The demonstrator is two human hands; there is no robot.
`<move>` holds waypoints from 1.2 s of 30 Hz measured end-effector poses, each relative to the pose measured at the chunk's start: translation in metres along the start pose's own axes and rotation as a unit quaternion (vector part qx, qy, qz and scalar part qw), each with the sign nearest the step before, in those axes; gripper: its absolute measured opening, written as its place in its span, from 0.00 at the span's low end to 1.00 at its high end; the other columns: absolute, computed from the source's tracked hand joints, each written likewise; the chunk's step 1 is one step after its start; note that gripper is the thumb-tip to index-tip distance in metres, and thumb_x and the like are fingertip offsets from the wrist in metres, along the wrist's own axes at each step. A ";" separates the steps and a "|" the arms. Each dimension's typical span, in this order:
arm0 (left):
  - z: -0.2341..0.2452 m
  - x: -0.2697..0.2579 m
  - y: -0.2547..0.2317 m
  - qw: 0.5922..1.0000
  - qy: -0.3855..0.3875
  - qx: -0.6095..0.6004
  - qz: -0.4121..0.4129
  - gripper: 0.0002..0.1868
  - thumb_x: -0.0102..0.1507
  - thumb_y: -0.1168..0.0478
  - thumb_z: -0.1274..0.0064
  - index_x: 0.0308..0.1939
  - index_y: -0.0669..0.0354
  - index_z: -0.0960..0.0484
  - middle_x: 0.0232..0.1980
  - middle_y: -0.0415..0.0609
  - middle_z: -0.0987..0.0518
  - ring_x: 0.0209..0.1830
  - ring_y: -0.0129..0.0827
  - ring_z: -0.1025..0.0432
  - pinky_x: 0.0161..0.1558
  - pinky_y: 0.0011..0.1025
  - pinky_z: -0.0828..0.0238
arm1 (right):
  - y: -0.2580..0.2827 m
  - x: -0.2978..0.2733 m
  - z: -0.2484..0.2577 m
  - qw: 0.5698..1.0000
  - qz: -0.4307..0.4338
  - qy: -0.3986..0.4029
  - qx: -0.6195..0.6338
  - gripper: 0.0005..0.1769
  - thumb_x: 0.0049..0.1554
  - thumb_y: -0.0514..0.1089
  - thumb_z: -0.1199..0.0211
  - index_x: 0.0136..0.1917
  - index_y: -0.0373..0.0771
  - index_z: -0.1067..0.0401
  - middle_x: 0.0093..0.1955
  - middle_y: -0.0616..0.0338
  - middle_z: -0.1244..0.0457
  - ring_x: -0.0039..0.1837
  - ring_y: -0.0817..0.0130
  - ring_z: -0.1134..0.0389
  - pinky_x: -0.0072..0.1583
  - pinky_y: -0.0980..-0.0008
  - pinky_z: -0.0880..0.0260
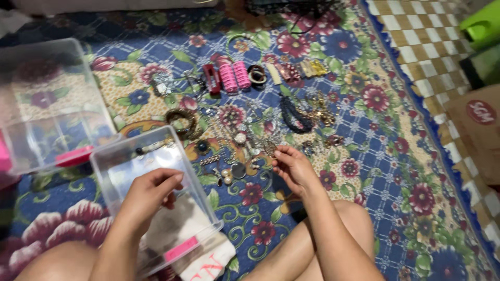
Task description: The person sits on a floral mat and organizes jewelry by picking up earrings, necklaces, and hair clips from the floor and placing them into a clear plastic storage box. They wipe the inside of the box with a cloth and continue sorting items into the container.
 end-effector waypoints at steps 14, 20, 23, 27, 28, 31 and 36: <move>-0.207 -0.030 0.047 0.960 0.087 0.167 -0.206 0.08 0.59 0.59 0.38 0.40 0.58 0.13 0.30 0.43 0.16 0.30 0.34 0.23 0.34 0.33 0.25 | 0.090 0.097 0.252 0.939 0.179 -0.256 0.145 0.08 0.59 0.35 0.36 0.52 0.38 0.30 0.38 0.59 0.34 0.36 0.71 0.35 0.36 0.72 0.33; -0.269 -0.006 0.064 0.830 -0.019 0.359 -0.427 0.07 0.56 0.61 0.41 0.36 0.57 0.18 0.35 0.50 0.23 0.39 0.48 0.27 0.41 0.43 0.30 | 0.107 0.155 0.287 0.928 0.215 -0.305 0.017 0.09 0.58 0.36 0.35 0.54 0.38 0.26 0.41 0.60 0.32 0.35 0.73 0.34 0.35 0.76 0.35; -0.286 0.005 0.082 0.765 0.008 0.431 -0.478 0.11 0.54 0.59 0.40 0.38 0.55 0.19 0.35 0.49 0.26 0.38 0.45 0.29 0.40 0.43 0.34 | 0.112 0.178 0.289 0.923 0.213 -0.318 -0.022 0.11 0.57 0.35 0.33 0.54 0.35 0.26 0.41 0.59 0.31 0.35 0.74 0.33 0.34 0.76 0.37; -0.297 0.012 0.102 0.706 0.015 0.474 -0.526 0.11 0.53 0.56 0.38 0.37 0.51 0.20 0.32 0.46 0.28 0.34 0.40 0.31 0.34 0.42 0.38 | 0.116 0.208 0.293 0.925 0.221 -0.308 -0.030 0.08 0.58 0.34 0.34 0.52 0.34 0.25 0.41 0.58 0.31 0.36 0.74 0.32 0.35 0.76 0.33; -0.296 0.014 0.102 0.700 0.003 0.476 -0.532 0.11 0.53 0.55 0.38 0.36 0.50 0.20 0.31 0.45 0.29 0.33 0.39 0.31 0.34 0.41 0.39 | 0.119 0.220 0.290 0.927 0.217 -0.304 -0.020 0.08 0.58 0.34 0.34 0.52 0.34 0.26 0.41 0.58 0.31 0.36 0.73 0.32 0.36 0.76 0.32; -0.296 0.013 0.098 0.677 -0.023 0.470 -0.566 0.12 0.52 0.55 0.39 0.36 0.51 0.21 0.38 0.47 0.24 0.31 0.37 0.32 0.32 0.38 0.41 | 0.125 0.245 0.278 0.934 0.225 -0.278 0.002 0.07 0.58 0.33 0.34 0.50 0.34 0.27 0.40 0.56 0.31 0.36 0.71 0.31 0.36 0.75 0.30; -0.298 0.012 0.095 0.678 -0.008 0.493 -0.546 0.13 0.51 0.55 0.37 0.37 0.50 0.19 0.30 0.43 0.31 0.29 0.37 0.33 0.31 0.39 0.41 | 0.131 0.247 0.271 0.936 0.225 -0.271 0.001 0.06 0.58 0.33 0.35 0.50 0.33 0.27 0.40 0.57 0.31 0.37 0.71 0.30 0.37 0.75 0.29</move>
Point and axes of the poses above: each hand's wrist, its own x-axis towards the middle knuckle, its own z-axis out of the back of the hand, y = z × x, the point moved 5 cm from there along x, towards the middle knuckle
